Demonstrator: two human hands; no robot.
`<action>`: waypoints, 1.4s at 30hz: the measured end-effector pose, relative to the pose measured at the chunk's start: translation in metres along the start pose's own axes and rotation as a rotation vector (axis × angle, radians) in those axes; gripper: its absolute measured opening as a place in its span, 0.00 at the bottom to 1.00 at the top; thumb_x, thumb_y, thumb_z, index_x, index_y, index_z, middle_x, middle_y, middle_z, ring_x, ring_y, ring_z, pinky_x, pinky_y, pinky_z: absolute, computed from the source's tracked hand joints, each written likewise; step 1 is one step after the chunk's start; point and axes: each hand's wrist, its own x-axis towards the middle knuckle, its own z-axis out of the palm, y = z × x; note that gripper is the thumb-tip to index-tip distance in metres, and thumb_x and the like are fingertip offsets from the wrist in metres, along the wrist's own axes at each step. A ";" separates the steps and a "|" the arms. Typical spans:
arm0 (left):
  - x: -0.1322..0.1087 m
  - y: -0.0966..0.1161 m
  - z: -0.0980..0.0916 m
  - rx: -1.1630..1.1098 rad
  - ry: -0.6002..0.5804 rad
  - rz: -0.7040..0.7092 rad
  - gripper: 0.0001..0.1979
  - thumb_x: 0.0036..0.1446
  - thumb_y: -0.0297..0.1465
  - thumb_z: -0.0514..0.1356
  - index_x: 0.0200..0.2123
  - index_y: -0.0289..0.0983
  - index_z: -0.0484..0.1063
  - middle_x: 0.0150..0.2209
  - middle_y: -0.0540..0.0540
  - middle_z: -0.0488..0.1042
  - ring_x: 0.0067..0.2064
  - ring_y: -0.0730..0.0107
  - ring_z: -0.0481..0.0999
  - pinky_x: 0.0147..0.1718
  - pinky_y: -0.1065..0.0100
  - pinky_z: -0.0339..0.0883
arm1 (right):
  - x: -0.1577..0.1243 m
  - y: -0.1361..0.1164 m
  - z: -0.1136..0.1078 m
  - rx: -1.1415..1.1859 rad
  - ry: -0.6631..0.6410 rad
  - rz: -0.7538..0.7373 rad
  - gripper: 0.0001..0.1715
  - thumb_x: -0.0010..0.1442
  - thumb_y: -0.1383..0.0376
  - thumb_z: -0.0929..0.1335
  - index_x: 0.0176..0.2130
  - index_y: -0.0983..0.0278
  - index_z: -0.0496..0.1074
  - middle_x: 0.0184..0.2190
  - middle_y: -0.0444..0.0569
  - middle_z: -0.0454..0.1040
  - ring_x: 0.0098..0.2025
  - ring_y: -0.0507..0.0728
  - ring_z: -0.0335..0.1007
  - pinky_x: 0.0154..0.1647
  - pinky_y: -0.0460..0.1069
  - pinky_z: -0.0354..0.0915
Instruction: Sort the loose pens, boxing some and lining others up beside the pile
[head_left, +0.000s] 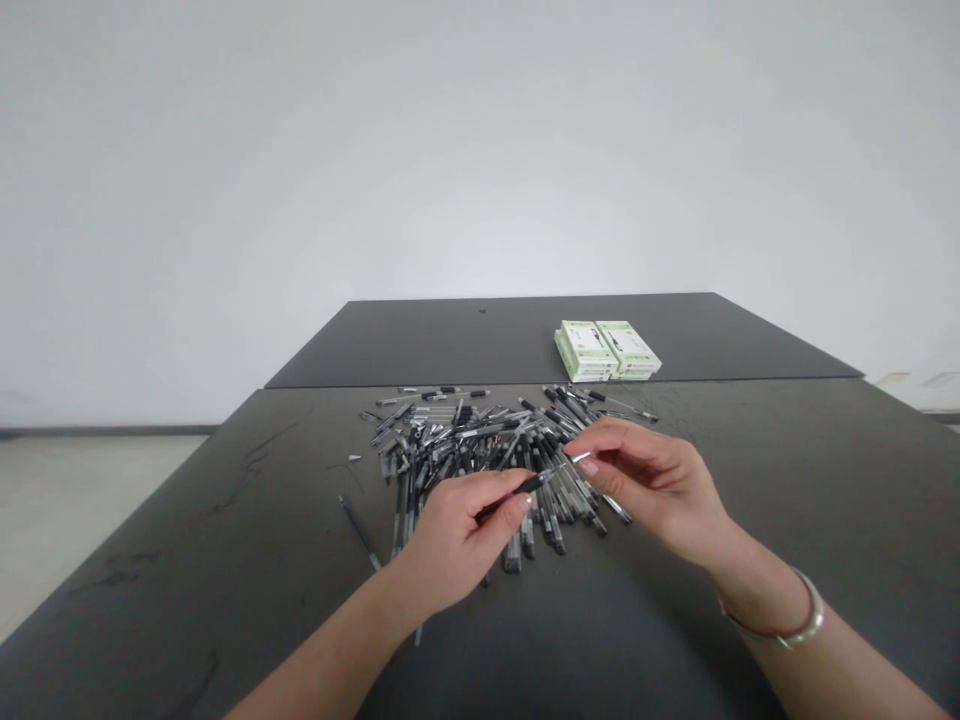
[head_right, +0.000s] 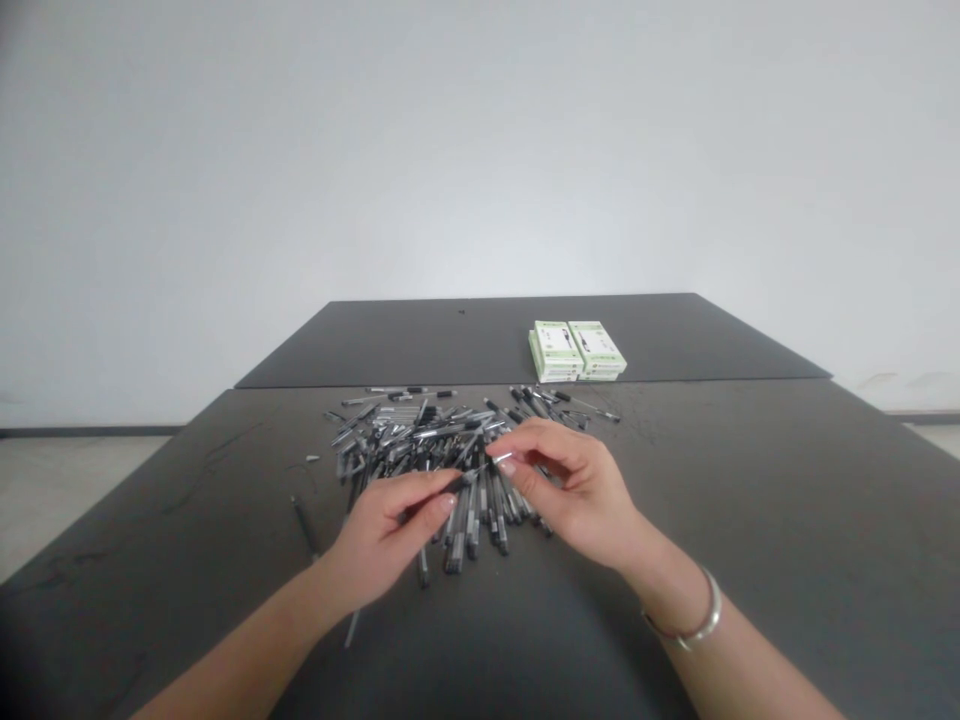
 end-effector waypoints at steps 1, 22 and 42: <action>0.000 0.000 0.000 0.001 -0.004 0.000 0.13 0.65 0.31 0.55 0.49 0.38 0.77 0.36 0.46 0.80 0.35 0.69 0.77 0.36 0.70 0.67 | 0.000 0.000 0.000 -0.006 -0.003 -0.002 0.06 0.61 0.65 0.69 0.39 0.60 0.78 0.32 0.49 0.75 0.31 0.54 0.68 0.29 0.48 0.65; -0.004 0.001 0.003 0.430 0.026 0.147 0.16 0.67 0.31 0.51 0.53 0.37 0.72 0.34 0.45 0.76 0.34 0.69 0.75 0.34 0.69 0.67 | -0.003 0.006 -0.002 -0.284 -0.176 -0.054 0.07 0.62 0.65 0.68 0.41 0.59 0.76 0.33 0.47 0.78 0.34 0.54 0.74 0.35 0.47 0.68; -0.003 0.001 0.004 0.549 0.115 0.243 0.13 0.66 0.31 0.53 0.49 0.38 0.74 0.32 0.46 0.75 0.32 0.70 0.74 0.31 0.70 0.66 | -0.006 0.009 -0.003 -0.184 -0.206 -0.012 0.15 0.60 0.64 0.70 0.48 0.61 0.72 0.35 0.49 0.78 0.32 0.53 0.72 0.34 0.47 0.69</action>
